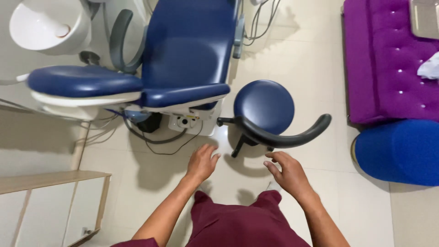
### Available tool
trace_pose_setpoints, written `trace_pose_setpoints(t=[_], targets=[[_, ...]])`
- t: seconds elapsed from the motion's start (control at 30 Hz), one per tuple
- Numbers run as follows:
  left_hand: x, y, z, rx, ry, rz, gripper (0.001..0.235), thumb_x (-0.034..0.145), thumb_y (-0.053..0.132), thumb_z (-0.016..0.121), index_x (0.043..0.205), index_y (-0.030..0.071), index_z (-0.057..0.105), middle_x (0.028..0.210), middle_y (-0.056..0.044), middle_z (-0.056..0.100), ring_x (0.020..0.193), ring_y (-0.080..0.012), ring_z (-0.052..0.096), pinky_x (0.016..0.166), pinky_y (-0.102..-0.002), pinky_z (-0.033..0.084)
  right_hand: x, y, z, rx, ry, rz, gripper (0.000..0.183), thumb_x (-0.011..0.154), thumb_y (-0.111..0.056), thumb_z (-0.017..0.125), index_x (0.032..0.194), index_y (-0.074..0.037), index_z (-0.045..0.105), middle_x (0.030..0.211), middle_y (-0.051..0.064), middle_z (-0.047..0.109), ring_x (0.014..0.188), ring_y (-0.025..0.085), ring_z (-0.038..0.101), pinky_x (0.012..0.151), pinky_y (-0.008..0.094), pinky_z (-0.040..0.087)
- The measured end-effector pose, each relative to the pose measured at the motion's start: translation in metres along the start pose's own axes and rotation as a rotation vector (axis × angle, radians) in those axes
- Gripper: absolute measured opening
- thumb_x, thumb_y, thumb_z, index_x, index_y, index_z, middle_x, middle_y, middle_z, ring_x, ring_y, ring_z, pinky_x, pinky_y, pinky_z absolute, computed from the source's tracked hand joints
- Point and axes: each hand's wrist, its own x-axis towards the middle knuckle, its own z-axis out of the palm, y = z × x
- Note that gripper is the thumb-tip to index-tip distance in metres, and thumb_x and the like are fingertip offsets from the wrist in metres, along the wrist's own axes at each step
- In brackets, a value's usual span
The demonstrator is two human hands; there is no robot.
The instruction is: Organizing dental supplies on a tray and testing a dental handpiece in an operatory.
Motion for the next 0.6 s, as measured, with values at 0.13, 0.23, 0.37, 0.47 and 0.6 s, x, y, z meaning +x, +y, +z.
trace_pose_setpoints(t=[0.13, 0.23, 0.37, 0.47, 0.6], targets=[[0.06, 0.148, 0.038, -0.037, 0.25, 0.327, 0.023, 0.092, 0.024, 0.073, 0.107, 0.005, 0.071, 0.108, -0.011, 0.068, 0.111, -0.0323, 0.063, 0.1, -0.046, 0.046, -0.03, 0.075, -0.068, 0.014, 0.012, 0.047, 0.028, 0.088, -0.024, 0.074, 0.109, -0.006, 0.074, 0.1, 0.01, 0.075, 0.089, 0.025, 0.074, 0.077, 0.038, 0.058], [0.097, 0.199, 0.098, 0.003, 0.221, 0.34, 0.033, 0.09, 0.031, 0.072, 0.108, 0.004, 0.072, 0.11, -0.014, 0.067, 0.11, -0.0353, 0.061, 0.1, -0.048, 0.042, -0.06, 0.136, -0.121, 0.013, 0.032, 0.114, 0.027, 0.087, -0.024, 0.075, 0.108, -0.007, 0.075, 0.1, 0.009, 0.077, 0.089, 0.024, 0.074, 0.077, 0.037, 0.058], [0.123, 0.211, 0.162, 0.046, -0.002, 0.115, 0.045, 0.089, 0.045, 0.07, 0.107, 0.004, 0.074, 0.11, -0.018, 0.067, 0.107, -0.0389, 0.057, 0.096, -0.049, 0.041, -0.076, 0.212, -0.183, -0.009, 0.078, 0.232, 0.028, 0.087, -0.025, 0.074, 0.11, -0.008, 0.075, 0.101, 0.008, 0.078, 0.087, 0.023, 0.075, 0.077, 0.036, 0.059], [0.13, 0.201, 0.177, 0.307, -0.17, 0.037, 0.055, 0.095, 0.059, 0.056, 0.106, 0.008, 0.077, 0.103, -0.014, 0.07, 0.105, -0.0348, 0.062, 0.101, -0.048, 0.043, -0.075, 0.259, -0.212, -0.054, 0.124, 0.368, 0.029, 0.088, -0.026, 0.073, 0.111, -0.009, 0.076, 0.101, 0.009, 0.078, 0.086, 0.023, 0.074, 0.077, 0.035, 0.059], [0.152, 0.224, 0.16, 0.375, -0.26, -0.069, 0.064, 0.094, 0.066, 0.049, 0.108, 0.01, 0.076, 0.107, -0.012, 0.072, 0.106, -0.0313, 0.066, 0.099, -0.046, 0.048, -0.05, 0.303, -0.234, -0.03, 0.168, 0.401, 0.03, 0.087, -0.027, 0.074, 0.11, -0.008, 0.077, 0.098, 0.01, 0.078, 0.083, 0.023, 0.074, 0.077, 0.035, 0.059]])
